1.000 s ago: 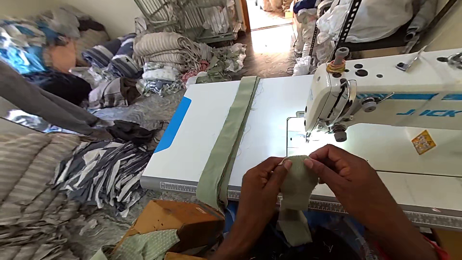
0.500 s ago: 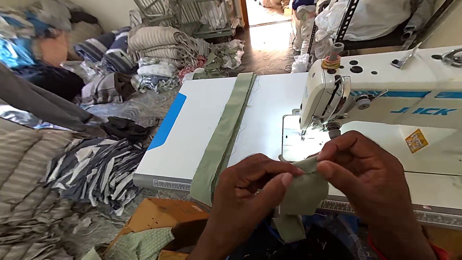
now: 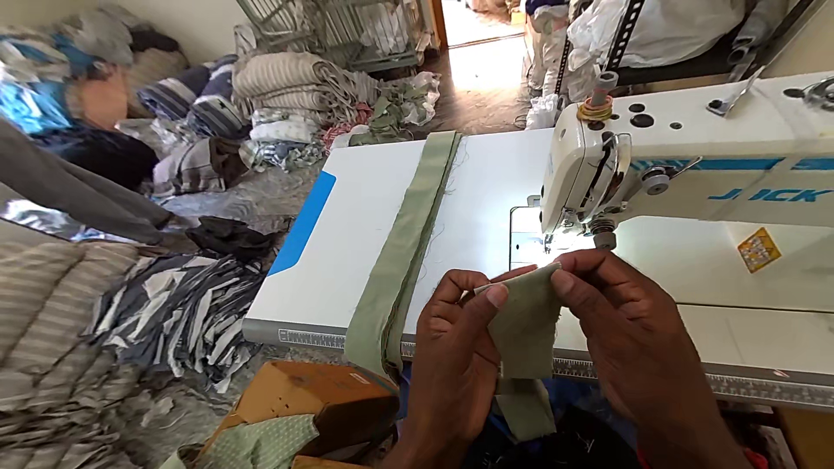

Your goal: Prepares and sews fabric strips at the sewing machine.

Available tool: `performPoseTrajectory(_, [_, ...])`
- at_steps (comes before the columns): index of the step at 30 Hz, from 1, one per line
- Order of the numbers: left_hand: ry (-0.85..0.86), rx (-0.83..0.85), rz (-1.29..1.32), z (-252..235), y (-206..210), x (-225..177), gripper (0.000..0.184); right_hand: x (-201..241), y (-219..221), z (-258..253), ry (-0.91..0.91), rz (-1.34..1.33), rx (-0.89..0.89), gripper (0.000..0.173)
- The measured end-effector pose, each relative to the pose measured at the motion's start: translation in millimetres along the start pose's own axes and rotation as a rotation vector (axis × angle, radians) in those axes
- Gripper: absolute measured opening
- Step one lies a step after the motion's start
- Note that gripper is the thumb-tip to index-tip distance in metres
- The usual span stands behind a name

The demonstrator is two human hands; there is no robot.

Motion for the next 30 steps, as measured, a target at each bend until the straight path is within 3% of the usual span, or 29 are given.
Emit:
performPoseTrajectory(3, [-0.01, -0.09, 0.096, 0.3, -0.6, 11.7, 0.009, 6.1, -8.3, -0.8, -0.057, 0.143, -0.12, 0.011])
performPoseTrajectory(6, [0.139, -0.045, -0.039, 2.1, 12.6, 6.7, 0.014, 41.2, -8.5, 15.0, -0.433, 0.616, -0.389, 0.014])
performPoseTrajectory(8, [0.249, 0.039, -0.126, 4.3, 23.9, -3.4, 0.017, 55.7, -5.3, 21.9, -0.573, 0.667, -0.433, 0.016])
performPoseTrajectory(10, [0.286, 0.102, -0.18, 4.7, 28.7, -10.5, 0.014, 53.1, -10.2, 15.7, -0.5, 0.539, -0.361, 0.015])
performPoseTrajectory(14, [0.188, 0.126, -0.186, -3.3, 19.4, -5.4, 0.014, 6.6, -7.5, -13.9, -0.099, 0.076, 0.048, 0.014])
performPoseTrajectory(16, [0.14, 0.098, -0.161, -6.4, 13.8, 1.5, 0.016, -9.1, 1.2, -14.0, 0.009, -0.086, 0.138, 0.018])
performPoseTrajectory(22, [0.105, -0.039, -0.07, -18.5, 4.5, 16.5, 0.011, -3.8, -10.9, 4.0, -0.067, 0.13, -0.306, 0.015])
performPoseTrajectory(24, [0.198, -0.115, -0.164, -21.5, 3.0, 10.0, 0.012, 6.2, -7.0, 9.7, -0.166, 0.153, -0.368, 0.013])
performPoseTrajectory(28, [0.751, -0.183, -0.724, -6.3, 25.1, -31.1, 0.013, 23.4, 8.2, 18.2, -0.365, 0.158, -0.414, 0.011])
performPoseTrajectory(30, [0.825, -0.168, -0.884, 1.5, 33.5, -36.4, 0.018, 28.8, 13.7, 18.0, -0.385, 0.206, -0.388, 0.01])
Point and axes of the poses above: each hand's wrist, its own z-axis away from the middle knuckle, its own y-axis out of the palm, x = y × z, the point moved 10 cm from there along -z, towards the middle knuckle, and after that the axes turned 8 degrees about z, right-handed, at the moved point
